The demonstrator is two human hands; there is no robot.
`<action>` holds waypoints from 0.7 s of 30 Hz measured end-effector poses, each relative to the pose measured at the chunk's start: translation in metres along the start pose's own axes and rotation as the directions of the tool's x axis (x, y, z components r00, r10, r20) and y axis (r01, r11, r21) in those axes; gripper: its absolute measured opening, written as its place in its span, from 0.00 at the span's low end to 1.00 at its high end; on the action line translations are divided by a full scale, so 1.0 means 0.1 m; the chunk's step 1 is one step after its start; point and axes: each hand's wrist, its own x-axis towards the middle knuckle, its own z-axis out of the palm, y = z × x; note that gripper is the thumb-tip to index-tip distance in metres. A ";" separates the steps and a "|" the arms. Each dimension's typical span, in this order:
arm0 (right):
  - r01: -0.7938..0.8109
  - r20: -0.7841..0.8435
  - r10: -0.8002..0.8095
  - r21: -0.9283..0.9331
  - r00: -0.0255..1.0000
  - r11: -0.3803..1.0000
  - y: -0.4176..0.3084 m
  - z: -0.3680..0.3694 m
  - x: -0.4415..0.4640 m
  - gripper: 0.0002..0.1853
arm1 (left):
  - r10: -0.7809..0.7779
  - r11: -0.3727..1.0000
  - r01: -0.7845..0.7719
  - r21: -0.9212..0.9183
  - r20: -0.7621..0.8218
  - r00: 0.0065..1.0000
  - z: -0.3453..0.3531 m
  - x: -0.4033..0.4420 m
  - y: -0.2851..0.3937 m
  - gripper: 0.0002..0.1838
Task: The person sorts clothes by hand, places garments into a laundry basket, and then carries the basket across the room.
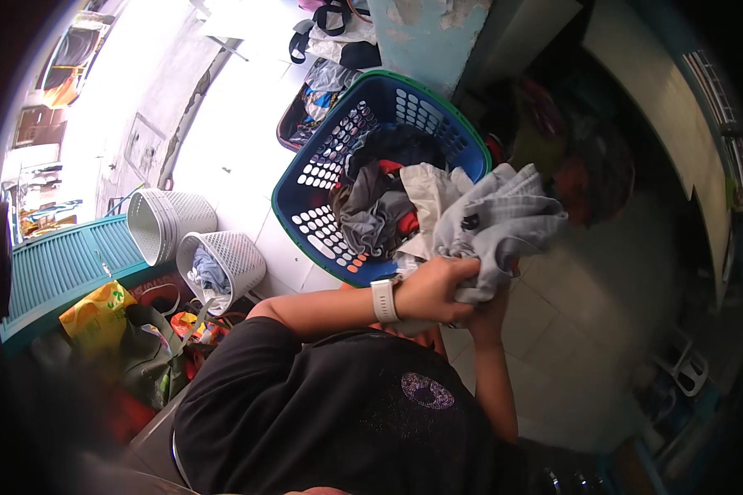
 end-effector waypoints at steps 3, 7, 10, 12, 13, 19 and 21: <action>0.007 -0.198 -0.021 -0.075 0.980 0.997 0.35 -0.47 -0.30 0.41 | 0.211 0.976 -0.212 0.052 0.020 0.977 0.26 0.09 0.17 0.28; -0.073 -0.331 0.302 0.557 0.894 0.827 0.19 -1.20 -0.57 0.30 | 0.397 0.911 -0.377 -0.167 0.112 0.911 0.58 0.21 0.47 0.33; -0.122 -0.504 0.203 0.188 0.840 0.974 -0.05 -1.46 -0.70 0.29 | 0.464 0.868 -0.419 -0.266 0.132 0.876 0.89 0.31 0.51 0.35; -0.003 -0.396 -0.209 -0.472 0.894 0.881 0.04 -1.63 -0.80 0.28 | 0.469 0.860 -0.422 -0.287 0.114 0.876 1.13 0.38 0.41 0.35; -0.040 -0.448 -0.151 -0.389 0.881 0.920 0.14 -1.65 -0.78 0.28 | 0.466 0.860 -0.426 -0.281 0.092 0.880 1.23 0.41 0.32 0.34; -0.097 -0.162 -0.002 -0.601 0.987 0.793 1.04 -1.14 -0.15 0.31 | 0.156 0.987 -0.155 0.038 -0.055 0.986 1.50 0.50 -0.95 0.38; -0.147 -0.119 0.095 -0.589 0.988 0.794 1.34 -0.72 -0.05 0.37 | -0.235 0.861 0.173 0.478 0.072 0.969 1.33 0.38 -1.31 0.32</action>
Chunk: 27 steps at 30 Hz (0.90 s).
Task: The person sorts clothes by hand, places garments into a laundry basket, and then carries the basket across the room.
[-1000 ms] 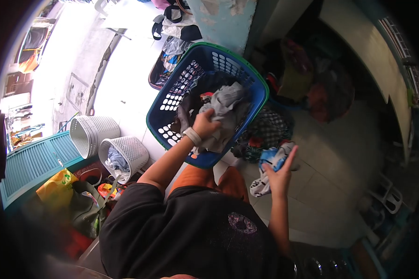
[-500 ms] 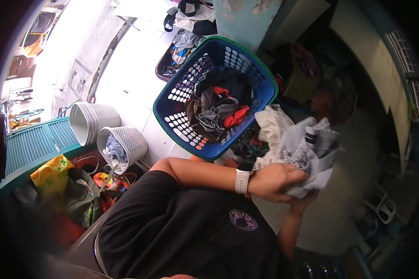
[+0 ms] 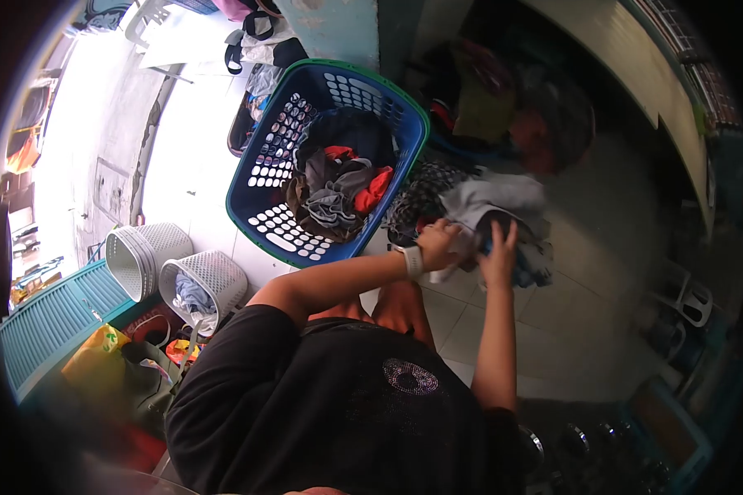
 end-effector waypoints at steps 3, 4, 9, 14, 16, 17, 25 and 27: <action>-0.121 0.182 0.151 -0.165 0.972 0.979 -0.14 0.31 0.02 0.42 | 0.157 0.957 -0.194 -0.214 -0.177 0.972 -0.57 -0.16 -0.42 0.11; -0.135 0.181 0.164 -0.161 0.970 0.978 -0.09 0.39 -0.03 0.42 | 0.098 0.945 -0.179 -0.273 -0.286 0.953 -0.74 -0.20 -0.60 0.09; -0.199 0.481 0.382 -0.388 0.789 0.900 0.10 0.52 -0.38 0.29 | -0.219 0.944 0.325 0.058 -0.627 0.748 -1.38 -0.39 -1.87 0.18; -0.257 0.626 0.458 -0.388 0.631 0.885 0.00 0.60 -0.68 0.29 | -0.652 0.674 0.735 0.081 -0.402 0.643 -0.86 -0.55 -2.88 0.30; -0.300 0.704 0.307 -0.139 0.640 0.944 -0.09 0.62 -0.68 0.29 | -0.714 0.690 0.719 0.079 -0.087 0.695 -0.81 -0.45 -3.07 0.22; -0.268 0.695 0.240 -0.070 0.678 0.961 -0.15 0.64 -0.66 0.28 | -0.602 0.784 0.617 0.067 -0.159 0.782 -0.78 -0.40 -2.98 0.18; -0.773 0.779 -0.043 0.627 0.626 0.098 -1.34 0.15 -0.24 0.30 | 0.143 0.909 -0.205 -0.363 -0.189 0.972 -1.04 -0.92 -0.39 0.15; -0.727 0.751 -0.060 0.653 0.658 0.212 -1.43 0.12 -0.23 0.26 | 0.358 0.870 -0.365 -0.331 -0.084 0.930 -0.98 -1.02 -0.12 0.19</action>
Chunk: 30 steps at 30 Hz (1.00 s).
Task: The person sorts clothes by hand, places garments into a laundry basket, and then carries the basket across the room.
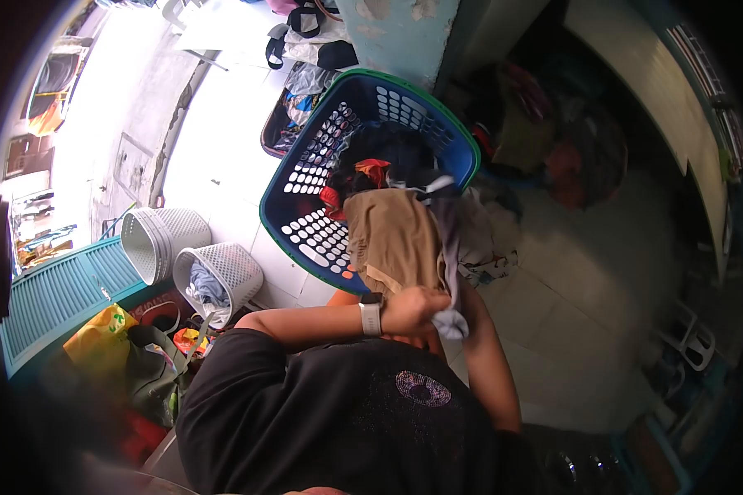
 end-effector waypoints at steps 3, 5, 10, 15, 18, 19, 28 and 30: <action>-0.115 0.038 0.110 0.157 0.993 0.981 -0.02 -0.08 -0.02 0.19 | -0.032 0.998 0.013 0.068 0.287 0.958 -0.08 0.10 0.32 0.21; -0.002 0.005 0.001 0.197 1.000 0.980 -0.09 -0.28 -0.26 0.16 | 0.227 0.968 -0.215 -0.130 0.086 0.970 -0.38 0.23 0.43 0.23; 0.218 -0.356 -0.152 0.151 0.922 0.964 -0.38 -0.75 -0.90 0.24 | -0.266 0.889 0.101 -0.447 -0.323 0.908 -1.02 0.53 -0.33 0.13; 0.261 -0.640 -0.091 0.177 0.763 0.949 -0.32 -0.95 -1.41 0.24 | -0.653 0.642 0.755 0.131 -0.423 0.628 -0.97 0.78 -2.47 0.27; 0.289 -0.731 -0.034 0.227 0.682 0.930 -0.27 -0.97 -1.60 0.24 | -0.780 0.396 0.904 0.160 -0.461 0.423 -0.72 1.08 -2.47 0.44; 0.298 -0.749 -0.017 0.242 0.662 0.923 -0.26 -0.97 -1.65 0.24 | -0.787 0.301 0.929 0.214 -0.494 0.369 -0.64 1.15 -2.48 0.47; 0.415 -0.802 -0.054 0.249 0.595 0.875 -0.38 -1.09 -1.69 0.23 | -0.571 0.555 0.790 0.263 -0.570 0.591 -0.63 0.75 -3.03 0.26; 0.306 -0.787 0.008 0.249 0.617 0.919 -0.29 -1.40 -1.62 0.22 | -0.557 0.696 0.717 0.031 -0.607 0.566 -0.92 0.41 -2.99 0.28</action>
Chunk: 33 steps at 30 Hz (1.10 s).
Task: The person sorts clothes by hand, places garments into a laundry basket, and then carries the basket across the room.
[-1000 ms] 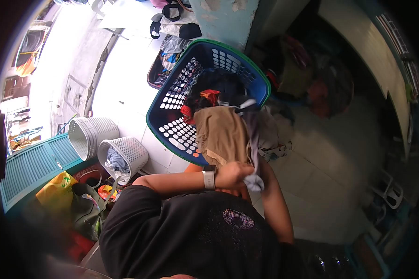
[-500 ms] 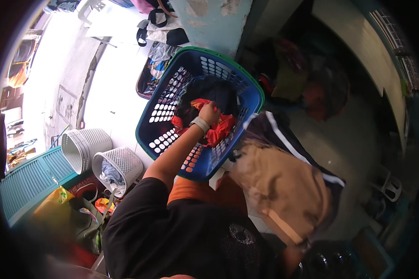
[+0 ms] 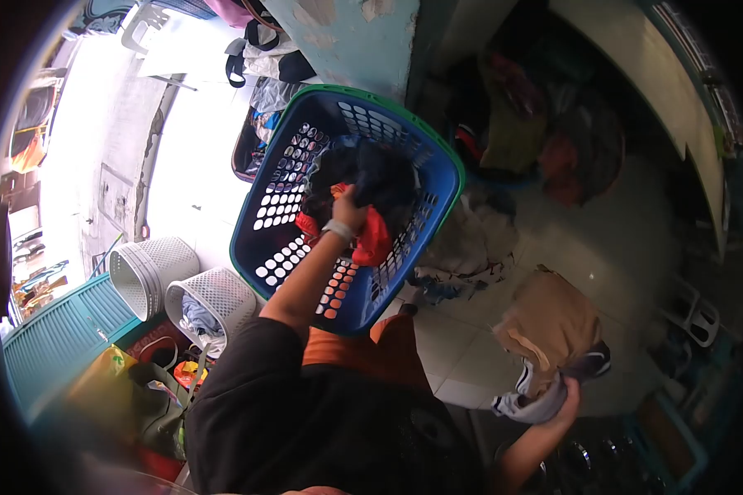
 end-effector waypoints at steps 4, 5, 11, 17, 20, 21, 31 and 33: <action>0.102 -0.076 -0.126 -0.270 0.989 0.958 0.15 0.08 0.30 0.23 | 0.040 0.836 -0.069 -0.544 -0.065 0.997 -1.08 -0.40 -0.08 0.30; 0.125 -0.024 -0.133 -0.221 0.991 0.967 0.19 0.25 0.25 0.24 | 0.003 0.747 -0.082 -0.660 -0.119 0.993 -1.33 -0.59 0.11 0.29; 0.129 0.244 -0.077 -0.206 0.967 0.970 0.34 0.61 0.21 0.23 | 0.210 0.760 -0.226 -0.609 -0.099 0.973 -1.86 -1.53 1.00 0.26; 0.145 0.405 -0.064 -0.173 0.912 0.974 0.30 0.54 0.02 0.21 | 0.299 0.477 -0.200 -0.856 -0.056 0.953 -1.78 -2.03 1.49 0.29; 0.165 0.437 -0.082 -0.155 0.896 0.974 0.18 0.43 -0.18 0.20 | 0.277 0.330 -0.078 -0.941 0.017 0.961 -1.90 -2.18 1.59 0.30; 0.186 0.455 -0.096 -0.158 0.885 0.970 0.16 0.39 -0.20 0.20 | 0.285 0.291 -0.057 -0.955 0.030 0.958 -1.92 -2.23 1.64 0.31; 0.348 0.401 -0.248 -0.199 0.882 0.916 0.13 -0.35 -0.10 0.21 | 0.179 0.366 -0.283 -0.886 -0.232 0.956 -2.27 -2.47 1.84 0.25; 0.350 0.376 -0.261 -0.191 0.889 0.917 0.13 -0.52 -0.05 0.21 | 0.165 0.370 -0.365 -0.854 -0.326 0.931 -2.47 -2.54 1.86 0.24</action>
